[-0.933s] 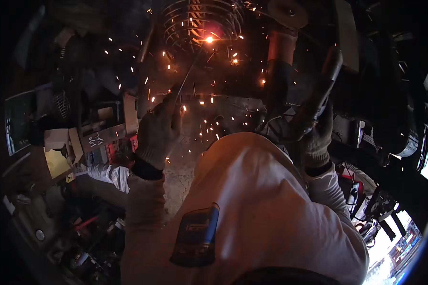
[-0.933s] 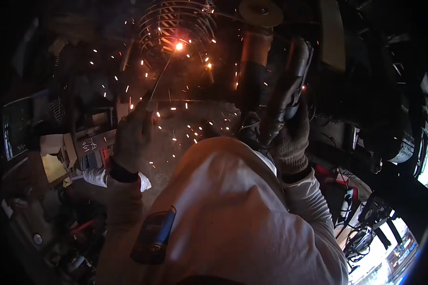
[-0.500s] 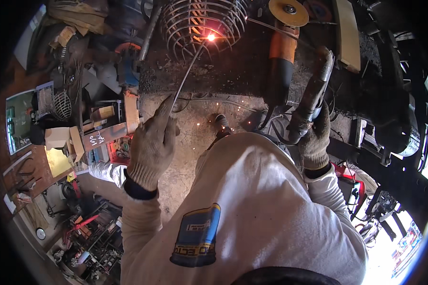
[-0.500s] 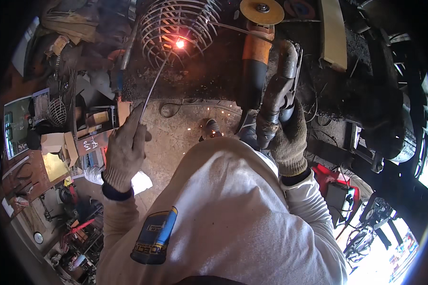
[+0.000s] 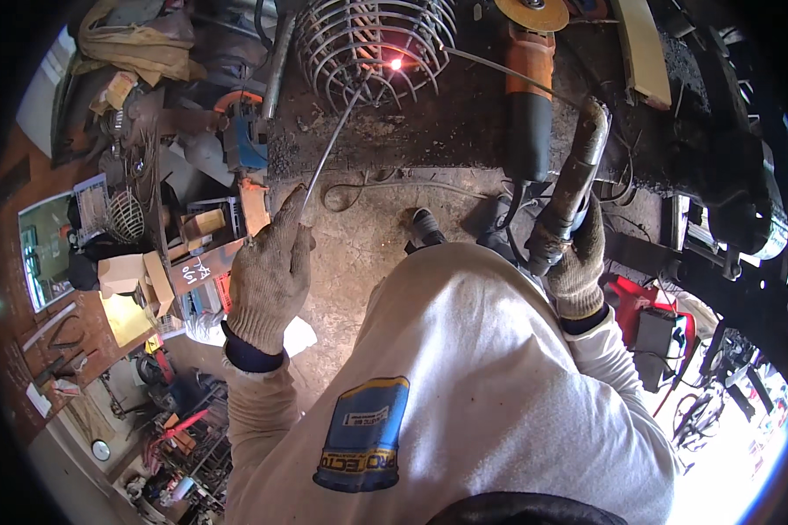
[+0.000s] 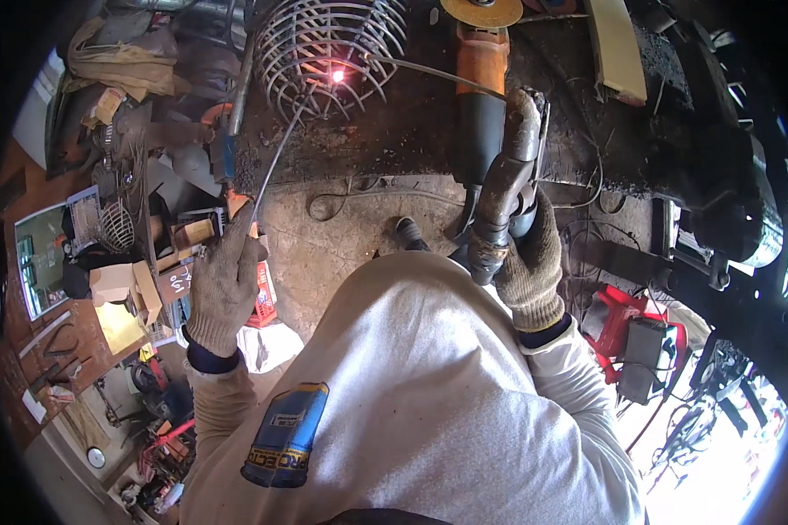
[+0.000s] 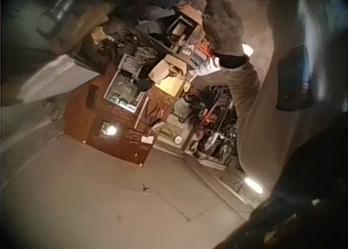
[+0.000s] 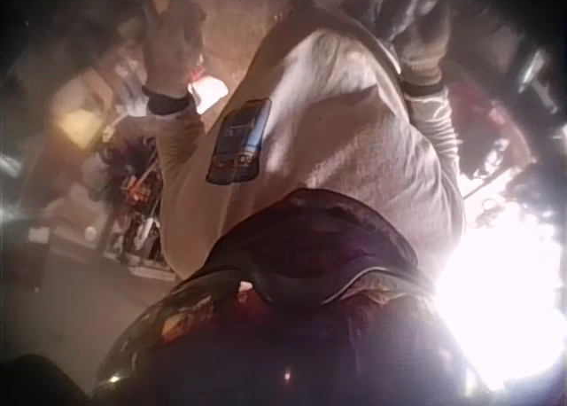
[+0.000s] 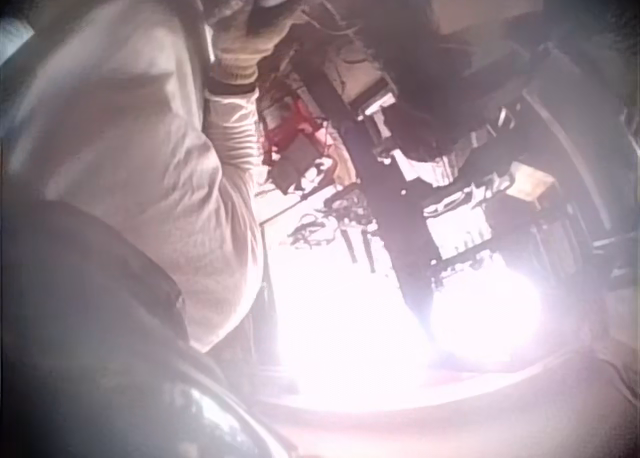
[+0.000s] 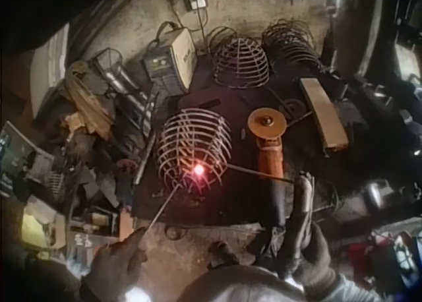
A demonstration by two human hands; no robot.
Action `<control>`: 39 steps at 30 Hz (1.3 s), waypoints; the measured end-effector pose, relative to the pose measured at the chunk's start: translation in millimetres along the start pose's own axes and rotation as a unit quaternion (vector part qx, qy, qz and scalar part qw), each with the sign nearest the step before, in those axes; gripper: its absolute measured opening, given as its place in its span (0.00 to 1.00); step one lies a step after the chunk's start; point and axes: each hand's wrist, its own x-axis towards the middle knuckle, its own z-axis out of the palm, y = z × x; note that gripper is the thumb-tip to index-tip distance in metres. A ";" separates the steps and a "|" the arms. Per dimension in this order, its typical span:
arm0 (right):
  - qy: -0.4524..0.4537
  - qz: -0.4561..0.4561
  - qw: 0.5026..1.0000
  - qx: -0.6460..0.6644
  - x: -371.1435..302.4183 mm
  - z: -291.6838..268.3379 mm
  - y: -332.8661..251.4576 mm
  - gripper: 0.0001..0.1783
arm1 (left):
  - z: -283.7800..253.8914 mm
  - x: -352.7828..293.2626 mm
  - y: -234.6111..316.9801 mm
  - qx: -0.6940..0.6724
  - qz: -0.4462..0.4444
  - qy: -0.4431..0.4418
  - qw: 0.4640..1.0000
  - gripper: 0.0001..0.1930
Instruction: The person welds a curved metal wire to a wire cage frame using a welding torch and a rod. The person then hammers a different metal part on the frame before welding the rod to another section of the frame.
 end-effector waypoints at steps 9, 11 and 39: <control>0.013 -0.044 0.994 -0.102 -11.1 22.5 4.7 0.33 | 30.3 21.3 -14.6 0.128 0.140 0.029 0.981 0.29; -0.002 -0.038 0.995 -0.090 -10.4 19.1 16.9 0.37 | 42.1 21.1 -24.1 0.131 0.158 0.040 0.978 0.29; -0.042 -0.019 0.967 -0.249 11.3 17.5 -17.8 0.36 | 116.7 35.6 -27.0 0.104 0.110 0.155 0.976 0.29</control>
